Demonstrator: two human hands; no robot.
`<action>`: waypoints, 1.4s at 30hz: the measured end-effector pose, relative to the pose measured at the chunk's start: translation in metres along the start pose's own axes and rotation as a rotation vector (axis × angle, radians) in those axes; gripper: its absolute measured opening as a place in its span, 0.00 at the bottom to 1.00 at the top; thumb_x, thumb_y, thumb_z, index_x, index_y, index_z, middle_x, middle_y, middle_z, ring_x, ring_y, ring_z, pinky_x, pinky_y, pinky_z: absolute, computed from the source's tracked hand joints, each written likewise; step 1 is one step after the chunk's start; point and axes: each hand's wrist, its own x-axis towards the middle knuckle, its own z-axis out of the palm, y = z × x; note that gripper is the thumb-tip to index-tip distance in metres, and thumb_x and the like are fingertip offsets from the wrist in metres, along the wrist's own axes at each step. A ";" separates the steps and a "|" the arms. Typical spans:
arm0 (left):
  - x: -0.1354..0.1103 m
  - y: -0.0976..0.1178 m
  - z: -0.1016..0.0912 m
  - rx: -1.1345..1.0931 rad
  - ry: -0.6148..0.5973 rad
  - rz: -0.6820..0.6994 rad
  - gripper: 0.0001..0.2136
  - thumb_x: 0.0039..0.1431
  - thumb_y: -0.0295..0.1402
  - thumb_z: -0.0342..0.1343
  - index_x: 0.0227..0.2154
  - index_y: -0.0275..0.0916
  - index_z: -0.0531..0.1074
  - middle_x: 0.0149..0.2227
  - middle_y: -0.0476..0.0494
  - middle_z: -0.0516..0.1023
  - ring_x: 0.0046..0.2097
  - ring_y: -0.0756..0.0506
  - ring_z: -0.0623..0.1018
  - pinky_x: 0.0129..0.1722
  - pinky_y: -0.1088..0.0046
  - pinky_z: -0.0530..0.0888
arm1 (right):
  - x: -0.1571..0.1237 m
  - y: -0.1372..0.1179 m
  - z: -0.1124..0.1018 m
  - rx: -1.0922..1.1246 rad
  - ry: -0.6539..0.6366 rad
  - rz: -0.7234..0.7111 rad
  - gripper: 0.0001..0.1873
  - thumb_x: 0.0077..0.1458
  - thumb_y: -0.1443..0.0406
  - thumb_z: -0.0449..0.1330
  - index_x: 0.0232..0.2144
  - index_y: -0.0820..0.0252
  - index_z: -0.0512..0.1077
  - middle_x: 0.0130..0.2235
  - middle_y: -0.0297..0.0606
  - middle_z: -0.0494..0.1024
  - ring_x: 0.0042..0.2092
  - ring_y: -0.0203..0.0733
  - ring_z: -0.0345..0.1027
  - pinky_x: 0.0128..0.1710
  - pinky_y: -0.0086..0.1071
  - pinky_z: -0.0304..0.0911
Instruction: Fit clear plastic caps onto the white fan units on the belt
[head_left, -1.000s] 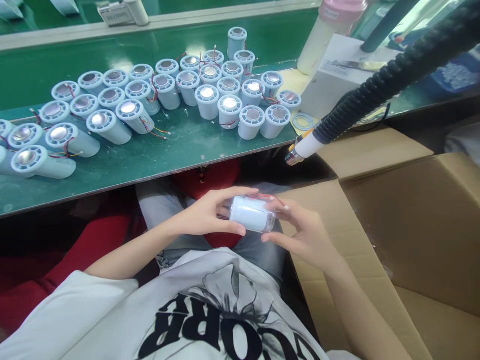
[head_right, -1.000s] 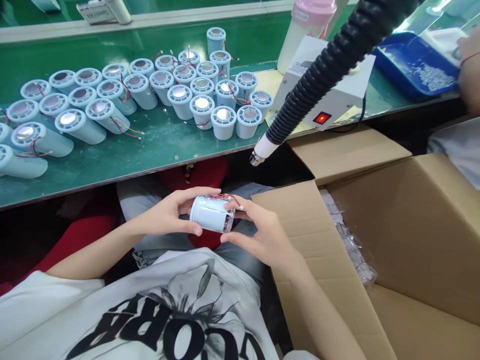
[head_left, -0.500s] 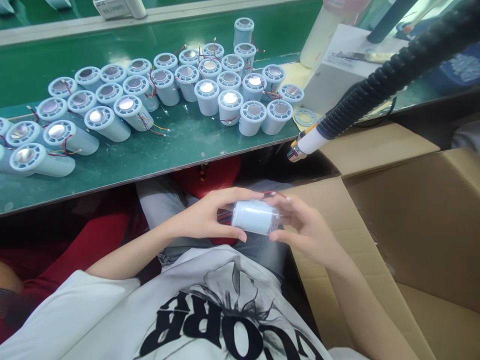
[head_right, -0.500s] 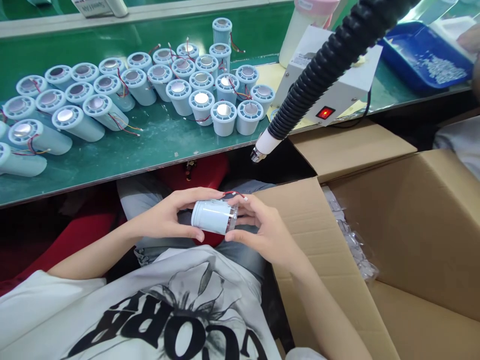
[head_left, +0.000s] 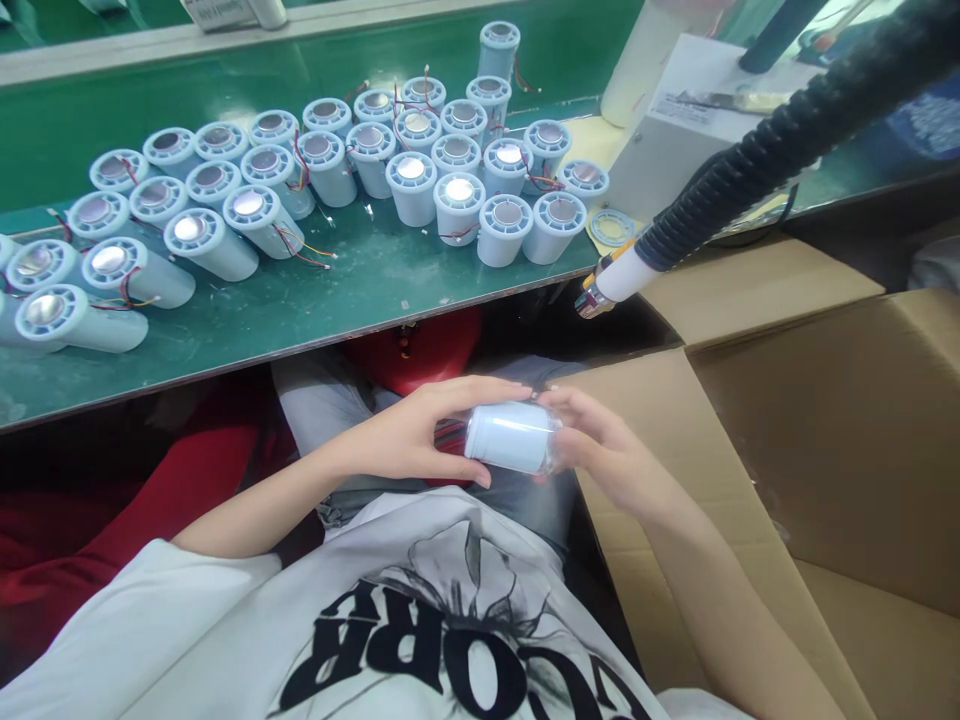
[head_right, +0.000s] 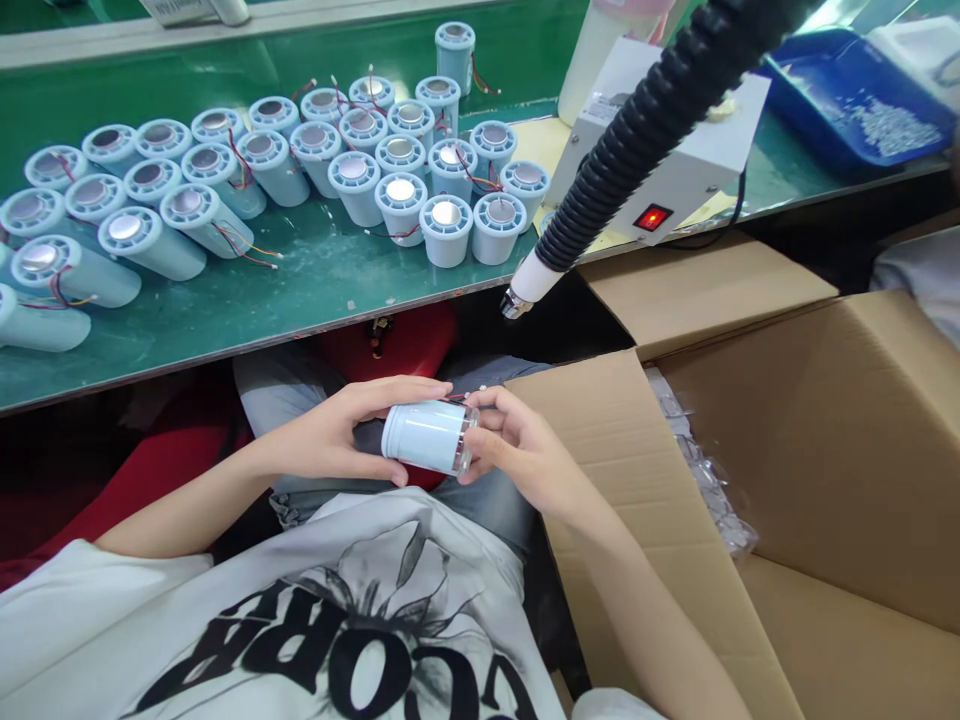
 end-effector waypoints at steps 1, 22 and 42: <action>0.000 0.000 0.000 -0.003 -0.003 0.002 0.37 0.46 0.33 0.67 0.60 0.46 0.60 0.60 0.38 0.66 0.61 0.39 0.67 0.60 0.62 0.65 | 0.000 0.001 0.000 0.006 0.006 0.031 0.21 0.50 0.54 0.64 0.40 0.57 0.62 0.31 0.32 0.76 0.26 0.35 0.73 0.25 0.28 0.71; 0.003 -0.006 0.005 -0.125 0.031 0.040 0.34 0.44 0.29 0.67 0.56 0.46 0.65 0.57 0.36 0.67 0.59 0.38 0.68 0.56 0.61 0.68 | 0.006 -0.003 0.011 0.238 -0.126 0.507 0.39 0.61 0.42 0.34 0.23 0.65 0.70 0.18 0.38 0.72 0.13 0.27 0.62 0.09 0.16 0.53; 0.000 0.007 0.001 -0.447 -0.058 -0.232 0.35 0.51 0.26 0.63 0.61 0.52 0.57 0.63 0.41 0.60 0.58 0.40 0.69 0.53 0.66 0.72 | -0.010 0.014 0.000 -0.330 0.061 -0.407 0.26 0.51 0.64 0.66 0.52 0.46 0.68 0.54 0.37 0.72 0.50 0.45 0.71 0.44 0.36 0.73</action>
